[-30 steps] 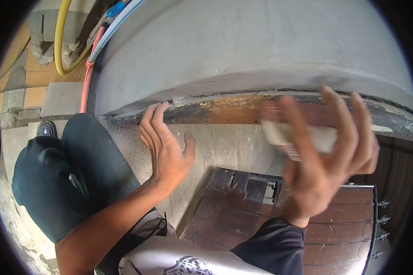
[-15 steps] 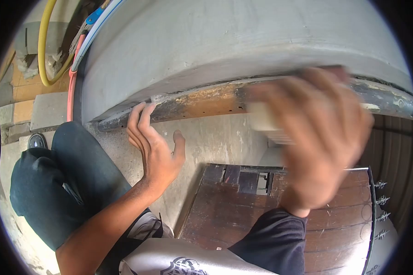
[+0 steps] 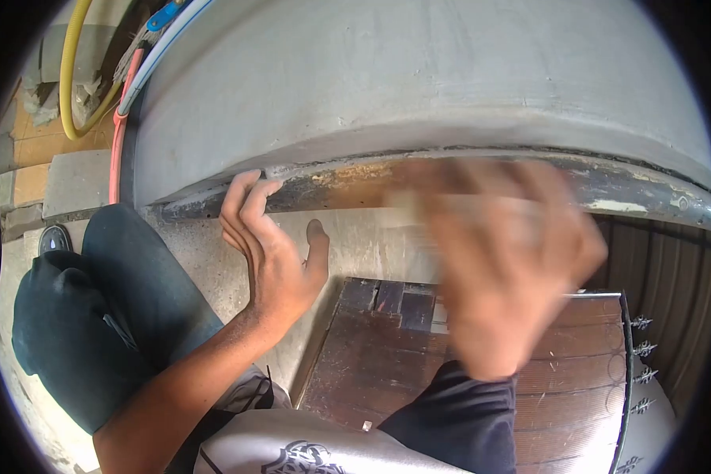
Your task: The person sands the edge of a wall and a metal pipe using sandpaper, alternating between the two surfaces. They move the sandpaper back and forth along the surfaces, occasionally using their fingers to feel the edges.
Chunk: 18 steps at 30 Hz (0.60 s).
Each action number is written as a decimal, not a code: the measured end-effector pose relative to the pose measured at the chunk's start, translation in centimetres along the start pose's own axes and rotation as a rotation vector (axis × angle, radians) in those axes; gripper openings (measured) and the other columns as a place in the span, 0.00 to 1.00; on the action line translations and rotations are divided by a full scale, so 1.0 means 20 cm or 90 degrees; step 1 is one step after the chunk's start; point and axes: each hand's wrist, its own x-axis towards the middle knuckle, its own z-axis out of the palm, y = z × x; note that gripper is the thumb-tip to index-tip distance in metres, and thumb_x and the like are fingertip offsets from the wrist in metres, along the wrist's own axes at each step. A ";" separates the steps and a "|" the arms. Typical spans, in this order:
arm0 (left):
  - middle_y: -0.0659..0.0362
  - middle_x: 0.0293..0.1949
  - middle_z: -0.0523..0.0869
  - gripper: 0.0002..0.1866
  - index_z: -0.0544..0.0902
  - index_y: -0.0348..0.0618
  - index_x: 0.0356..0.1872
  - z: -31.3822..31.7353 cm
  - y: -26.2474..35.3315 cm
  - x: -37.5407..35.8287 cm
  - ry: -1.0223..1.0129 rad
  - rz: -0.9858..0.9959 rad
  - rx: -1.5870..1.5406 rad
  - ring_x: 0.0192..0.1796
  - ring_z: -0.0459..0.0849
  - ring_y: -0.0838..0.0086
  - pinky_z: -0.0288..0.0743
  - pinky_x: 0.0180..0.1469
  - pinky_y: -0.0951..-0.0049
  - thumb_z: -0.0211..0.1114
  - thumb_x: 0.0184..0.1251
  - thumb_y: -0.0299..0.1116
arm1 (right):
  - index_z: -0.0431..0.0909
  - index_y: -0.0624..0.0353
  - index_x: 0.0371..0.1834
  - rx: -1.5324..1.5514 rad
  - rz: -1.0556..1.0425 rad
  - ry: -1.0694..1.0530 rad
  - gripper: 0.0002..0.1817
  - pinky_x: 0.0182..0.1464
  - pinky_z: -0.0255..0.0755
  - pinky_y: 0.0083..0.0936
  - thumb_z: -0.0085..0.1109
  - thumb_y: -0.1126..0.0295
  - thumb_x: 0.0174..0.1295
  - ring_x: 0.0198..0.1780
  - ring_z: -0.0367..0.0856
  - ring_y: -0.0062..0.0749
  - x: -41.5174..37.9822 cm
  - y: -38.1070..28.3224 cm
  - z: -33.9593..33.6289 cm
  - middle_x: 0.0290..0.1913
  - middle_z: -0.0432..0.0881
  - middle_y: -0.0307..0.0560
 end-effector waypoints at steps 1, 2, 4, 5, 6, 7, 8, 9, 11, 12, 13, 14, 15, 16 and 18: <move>0.42 0.64 0.59 0.40 0.59 0.43 0.68 0.00 0.01 0.00 -0.004 0.001 -0.003 0.66 0.60 0.50 0.52 0.62 0.47 0.67 0.52 0.22 | 0.86 0.32 0.53 0.091 -0.019 -0.033 0.18 0.62 0.60 0.34 0.68 0.60 0.58 0.62 0.76 0.32 0.02 -0.12 -0.01 0.54 0.84 0.25; 0.42 0.65 0.59 0.41 0.60 0.43 0.69 -0.01 0.01 0.00 -0.021 0.014 -0.002 0.66 0.59 0.50 0.52 0.62 0.47 0.67 0.52 0.23 | 0.87 0.32 0.53 0.127 -0.044 -0.076 0.17 0.62 0.59 0.34 0.68 0.60 0.58 0.62 0.76 0.31 0.04 -0.18 -0.02 0.54 0.84 0.24; 0.43 0.65 0.59 0.41 0.61 0.44 0.70 -0.04 0.02 0.02 -0.029 0.026 0.011 0.67 0.58 0.51 0.52 0.61 0.48 0.67 0.52 0.23 | 0.87 0.33 0.52 0.142 -0.021 -0.055 0.17 0.62 0.59 0.33 0.68 0.61 0.58 0.62 0.76 0.31 0.04 -0.15 0.00 0.53 0.84 0.25; 0.44 0.65 0.58 0.41 0.63 0.44 0.71 -0.05 0.04 0.02 -0.047 0.028 0.030 0.67 0.58 0.52 0.52 0.62 0.49 0.68 0.52 0.23 | 0.87 0.35 0.51 0.097 -0.018 -0.051 0.15 0.61 0.60 0.32 0.67 0.64 0.60 0.60 0.76 0.31 0.03 -0.09 0.00 0.53 0.84 0.28; 0.44 0.65 0.58 0.41 0.64 0.45 0.72 -0.06 0.05 0.01 -0.071 0.029 0.047 0.67 0.57 0.52 0.52 0.62 0.50 0.68 0.52 0.24 | 0.88 0.37 0.51 0.053 -0.014 -0.048 0.14 0.61 0.61 0.31 0.65 0.66 0.62 0.59 0.76 0.31 0.03 -0.03 -0.01 0.52 0.85 0.31; 0.45 0.65 0.58 0.40 0.67 0.45 0.71 -0.06 0.06 0.01 -0.070 0.027 0.050 0.67 0.57 0.53 0.52 0.62 0.51 0.68 0.52 0.23 | 0.88 0.39 0.51 0.037 0.031 -0.013 0.14 0.61 0.63 0.33 0.64 0.68 0.63 0.59 0.77 0.32 0.00 0.07 -0.01 0.52 0.85 0.33; 0.45 0.65 0.58 0.40 0.67 0.45 0.71 -0.06 0.06 0.02 -0.070 0.025 0.050 0.67 0.57 0.53 0.52 0.62 0.51 0.68 0.52 0.23 | 0.88 0.40 0.51 0.022 0.074 0.025 0.14 0.61 0.65 0.34 0.62 0.69 0.64 0.59 0.77 0.32 -0.02 0.18 0.01 0.53 0.85 0.35; 0.45 0.65 0.58 0.41 0.67 0.46 0.71 -0.07 0.06 0.03 -0.076 0.023 0.060 0.66 0.57 0.54 0.52 0.62 0.51 0.68 0.52 0.23 | 0.88 0.41 0.51 -0.009 0.047 0.054 0.14 0.61 0.66 0.36 0.63 0.68 0.64 0.60 0.77 0.33 -0.05 0.34 -0.01 0.54 0.85 0.35; 0.45 0.65 0.58 0.41 0.66 0.46 0.72 -0.07 0.05 0.03 -0.086 0.021 0.064 0.66 0.57 0.54 0.52 0.62 0.51 0.68 0.52 0.23 | 0.87 0.39 0.53 -0.017 0.045 0.081 0.15 0.65 0.65 0.40 0.63 0.67 0.64 0.61 0.77 0.34 -0.08 0.36 0.02 0.56 0.85 0.35; 0.44 0.65 0.57 0.40 0.65 0.46 0.72 -0.07 0.04 0.03 -0.094 0.029 0.069 0.66 0.56 0.53 0.50 0.63 0.50 0.66 0.54 0.23 | 0.87 0.38 0.55 -0.021 0.044 0.095 0.16 0.66 0.64 0.42 0.63 0.66 0.64 0.62 0.77 0.34 -0.08 0.35 0.02 0.57 0.84 0.35; 0.42 0.65 0.56 0.39 0.65 0.45 0.72 -0.07 0.04 0.02 -0.101 0.039 0.075 0.66 0.56 0.53 0.49 0.65 0.49 0.65 0.56 0.23 | 0.87 0.37 0.55 0.005 0.033 0.092 0.17 0.67 0.63 0.43 0.64 0.65 0.63 0.63 0.76 0.35 -0.09 0.25 0.06 0.57 0.84 0.35; 0.42 0.65 0.56 0.39 0.65 0.45 0.72 -0.07 0.04 0.03 -0.100 0.041 0.077 0.66 0.56 0.53 0.49 0.65 0.49 0.65 0.56 0.23 | 0.87 0.33 0.55 0.022 0.040 0.062 0.19 0.68 0.60 0.41 0.68 0.61 0.59 0.64 0.75 0.35 -0.08 0.15 0.05 0.58 0.84 0.32; 0.43 0.64 0.58 0.39 0.65 0.46 0.72 -0.07 0.04 0.03 -0.098 0.037 0.072 0.66 0.56 0.53 0.49 0.65 0.49 0.65 0.56 0.23 | 0.86 0.29 0.54 0.038 0.048 0.032 0.21 0.68 0.57 0.39 0.73 0.57 0.55 0.64 0.74 0.34 -0.07 0.05 0.04 0.58 0.84 0.29; 0.44 0.64 0.59 0.39 0.65 0.46 0.72 -0.07 0.05 0.02 -0.098 0.032 0.067 0.66 0.56 0.53 0.48 0.65 0.49 0.65 0.55 0.23 | 0.86 0.25 0.53 0.054 0.057 0.003 0.23 0.68 0.54 0.37 0.77 0.54 0.51 0.65 0.73 0.34 -0.06 -0.06 0.03 0.59 0.84 0.26; 0.46 0.64 0.61 0.39 0.65 0.47 0.72 -0.07 0.05 0.02 -0.103 0.036 0.060 0.66 0.57 0.54 0.48 0.65 0.49 0.65 0.55 0.24 | 0.87 0.30 0.53 0.192 0.025 0.145 0.21 0.70 0.60 0.42 0.73 0.50 0.53 0.66 0.73 0.35 -0.09 0.05 0.19 0.59 0.84 0.29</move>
